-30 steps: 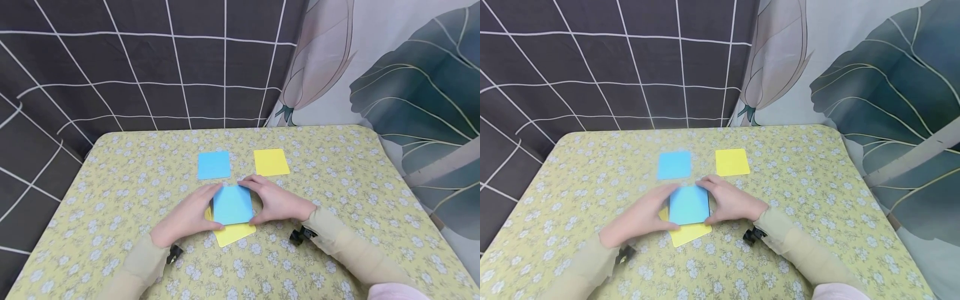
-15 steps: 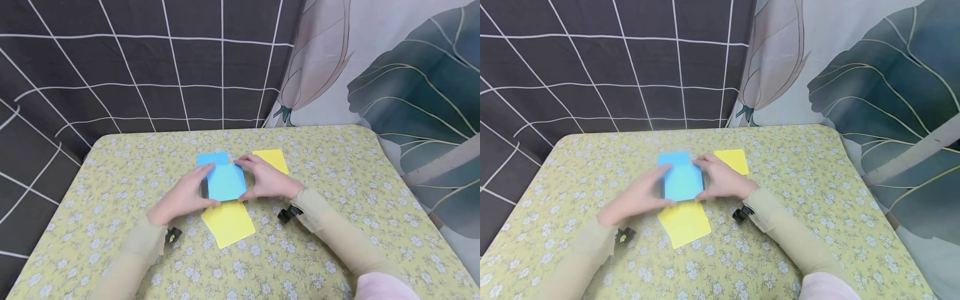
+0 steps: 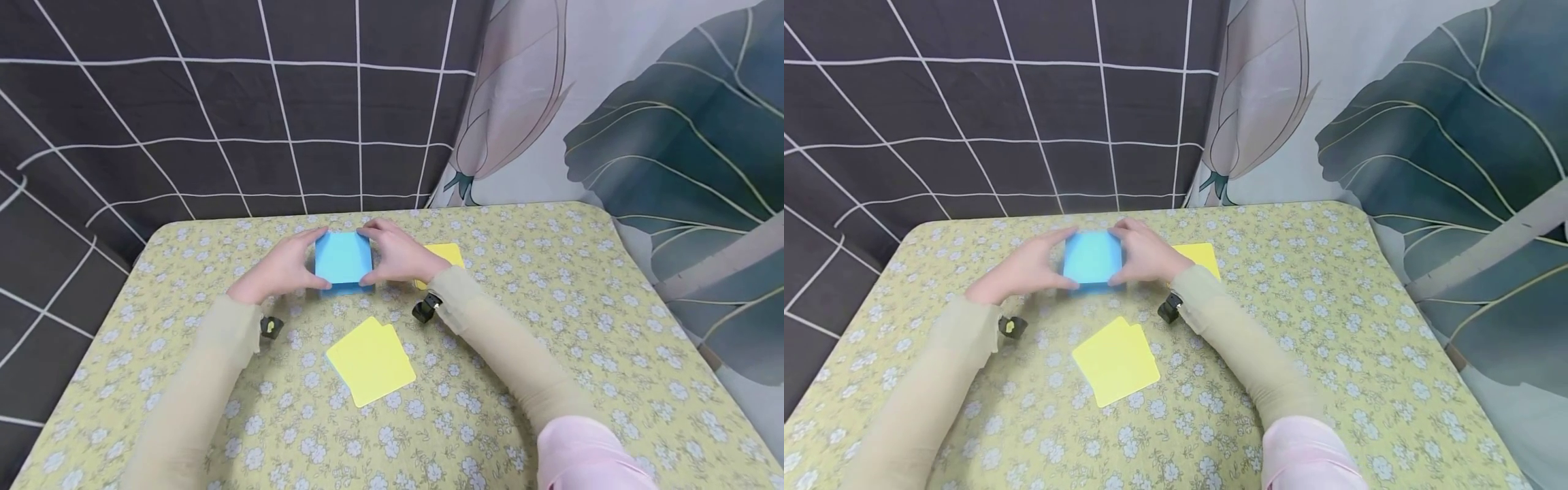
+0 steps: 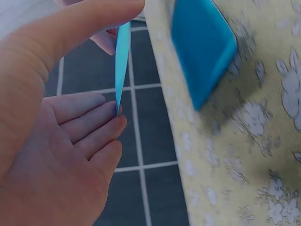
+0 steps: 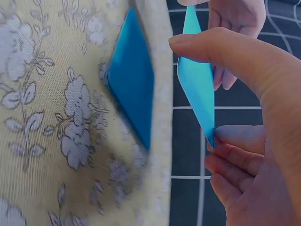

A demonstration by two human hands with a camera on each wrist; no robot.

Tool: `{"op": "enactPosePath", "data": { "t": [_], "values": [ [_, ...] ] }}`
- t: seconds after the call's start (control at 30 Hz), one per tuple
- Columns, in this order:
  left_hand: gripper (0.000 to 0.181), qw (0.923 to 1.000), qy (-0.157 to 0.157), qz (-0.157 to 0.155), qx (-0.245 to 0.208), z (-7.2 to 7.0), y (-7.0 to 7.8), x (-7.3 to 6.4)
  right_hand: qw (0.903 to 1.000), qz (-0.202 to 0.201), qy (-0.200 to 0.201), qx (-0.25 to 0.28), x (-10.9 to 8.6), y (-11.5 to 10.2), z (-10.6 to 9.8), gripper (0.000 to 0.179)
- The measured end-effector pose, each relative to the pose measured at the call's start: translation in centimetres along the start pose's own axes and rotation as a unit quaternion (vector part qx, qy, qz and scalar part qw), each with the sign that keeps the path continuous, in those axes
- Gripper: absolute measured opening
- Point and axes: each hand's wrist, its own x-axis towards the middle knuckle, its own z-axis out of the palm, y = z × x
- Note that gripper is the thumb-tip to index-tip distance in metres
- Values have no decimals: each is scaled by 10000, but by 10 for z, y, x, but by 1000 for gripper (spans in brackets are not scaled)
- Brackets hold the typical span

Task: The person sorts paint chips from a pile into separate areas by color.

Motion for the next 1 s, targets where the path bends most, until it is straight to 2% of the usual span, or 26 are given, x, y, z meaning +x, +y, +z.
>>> {"op": "enactPosePath", "data": {
  "t": [0.17, 0.3, 0.57, 0.77, 1.0],
  "values": [
    [103, 9995, -231, -102, -204, 5, -11, 4, 9994, 167, -289, -39, 12, 5, 15, 98],
    [104, 9977, -425, -275, -444, 14, -16, 5, 9983, 333, -479, 10, 13, 7, 25, 99],
    [105, 9957, -615, -473, -503, 25, -23, 6, 9961, 505, -718, 28, 12, 5, 28, 96],
    [106, 9963, -546, -437, -506, 28, -24, 5, 9960, 572, -676, 94, 10, 5, 28, 99],
    [110, 9972, -196, -449, -564, 33, -15, -7, 9983, 329, -336, 341, -8, 3, 13, 98]
  ]
}}
